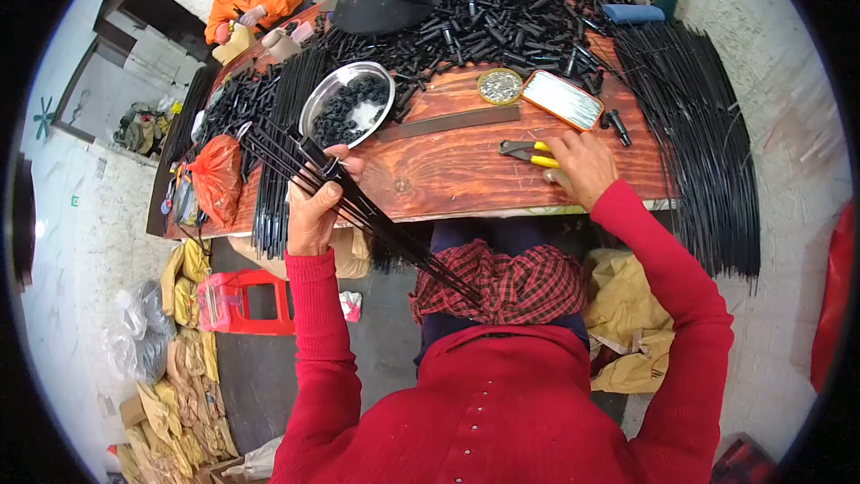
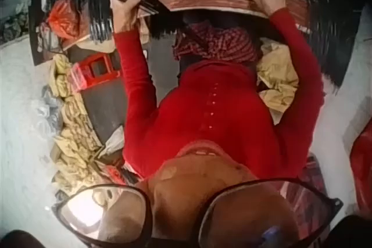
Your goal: Bundling multiple black cables together using small wires and trimming the ends with pliers.
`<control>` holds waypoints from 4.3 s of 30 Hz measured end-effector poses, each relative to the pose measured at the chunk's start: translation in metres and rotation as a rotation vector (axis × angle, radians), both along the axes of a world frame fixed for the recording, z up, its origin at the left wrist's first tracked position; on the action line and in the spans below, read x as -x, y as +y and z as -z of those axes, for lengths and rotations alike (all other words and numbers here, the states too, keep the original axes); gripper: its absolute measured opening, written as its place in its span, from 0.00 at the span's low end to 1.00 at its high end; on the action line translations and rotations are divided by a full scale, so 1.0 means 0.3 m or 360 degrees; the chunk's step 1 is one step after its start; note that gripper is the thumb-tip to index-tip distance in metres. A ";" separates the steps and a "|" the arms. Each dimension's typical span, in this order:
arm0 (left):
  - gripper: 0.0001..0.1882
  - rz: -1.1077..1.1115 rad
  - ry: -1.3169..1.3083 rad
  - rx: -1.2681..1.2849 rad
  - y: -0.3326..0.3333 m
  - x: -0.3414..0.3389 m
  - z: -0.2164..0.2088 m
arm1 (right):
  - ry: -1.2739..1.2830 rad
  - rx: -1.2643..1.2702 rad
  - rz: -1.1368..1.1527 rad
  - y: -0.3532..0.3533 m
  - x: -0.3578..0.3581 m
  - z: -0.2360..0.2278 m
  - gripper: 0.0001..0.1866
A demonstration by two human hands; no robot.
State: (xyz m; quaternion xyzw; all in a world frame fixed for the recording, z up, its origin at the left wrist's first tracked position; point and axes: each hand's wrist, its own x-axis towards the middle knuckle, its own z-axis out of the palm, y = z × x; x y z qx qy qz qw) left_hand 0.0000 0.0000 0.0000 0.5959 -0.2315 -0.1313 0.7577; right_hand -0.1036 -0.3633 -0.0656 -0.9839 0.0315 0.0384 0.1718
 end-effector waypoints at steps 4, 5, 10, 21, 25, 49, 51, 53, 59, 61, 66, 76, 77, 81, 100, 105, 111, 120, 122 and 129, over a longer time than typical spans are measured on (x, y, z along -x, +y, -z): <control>0.33 0.0069 0.0030 0.0083 0.002 0.019 -0.033 | -0.0876 0.0173 -0.0385 0.095 -0.004 0.017 0.22; 0.33 0.0109 0.0007 0.0138 0.000 0.018 -0.042 | -0.0907 -0.0147 -0.0499 0.153 -0.011 0.008 0.21; 0.38 0.0384 -0.0021 0.0178 -0.054 0.033 -0.065 | -0.0382 -0.1572 -0.0719 0.436 -0.068 -0.095 0.19; 0.26 0.0361 -0.0022 0.0305 0.009 0.031 -0.006 | 0.0051 -0.2895 -0.0661 0.670 -0.127 -0.060 0.29; 0.26 0.0425 0.0212 0.0415 0.029 0.017 0.014 | 0.0094 -0.3009 -0.0485 0.695 -0.132 -0.062 0.28; 0.29 0.0224 -0.0012 0.0386 -0.006 0.031 0.019 | 0.0069 -0.2935 -0.0343 0.683 -0.153 -0.076 0.13; 0.29 0.0229 0.0032 0.0412 0.002 0.028 0.026 | -0.0058 -0.2895 -0.0272 0.690 -0.155 -0.074 0.15; 0.30 0.0212 0.0033 0.0401 0.012 0.029 0.032 | -0.0185 -0.2852 -0.0201 0.701 -0.153 -0.076 0.18; 0.30 0.0158 0.0076 0.0408 0.012 0.026 0.046 | -0.1171 -0.1976 -0.0103 0.682 -0.099 -0.155 0.14; 0.30 0.0119 0.0095 0.0407 0.010 0.026 0.046 | -0.1308 -0.1851 -0.0185 0.686 -0.093 -0.186 0.12; 0.27 0.0220 0.0005 0.0477 -0.015 0.032 0.037 | -0.1173 -0.1879 -0.0148 0.687 -0.078 -0.201 0.11; 0.27 0.0297 0.0025 0.0486 0.004 0.010 0.052 | -0.1117 -0.1938 -0.0208 0.694 -0.081 -0.207 0.11; 0.27 0.0278 -0.0013 0.0478 0.004 0.008 0.048 | -0.1115 -0.1928 -0.0217 0.694 -0.085 -0.211 0.11; 0.25 -0.0060 -0.0056 0.0280 -0.037 0.044 0.021 | -0.1109 -0.1994 -0.0148 0.672 -0.103 -0.170 0.11; 0.17 -0.0410 0.0063 0.0127 -0.159 0.136 -0.100 | -0.1133 -0.2003 -0.0246 0.580 -0.086 -0.203 0.12; 0.18 -0.0293 0.0052 -0.0023 -0.169 0.131 -0.103 | -0.1152 -0.1958 -0.0199 0.554 -0.080 -0.204 0.12; 0.22 -0.0209 -0.0005 -0.0113 -0.153 0.134 -0.114 | -0.1059 -0.2141 -0.0147 0.528 -0.087 -0.199 0.09; 0.21 -0.0262 -0.0004 -0.0059 -0.179 0.139 -0.130 | -0.0800 -0.2433 -0.0160 0.501 -0.100 -0.203 0.09; 0.20 -0.0230 0.0025 -0.0028 -0.186 0.131 -0.135 | -0.0753 -0.2458 -0.0175 0.488 -0.103 -0.198 0.09; 0.14 -0.0224 0.0031 -0.0055 -0.194 0.105 -0.120 | -0.0721 -0.2235 -0.0127 0.476 -0.095 -0.213 0.11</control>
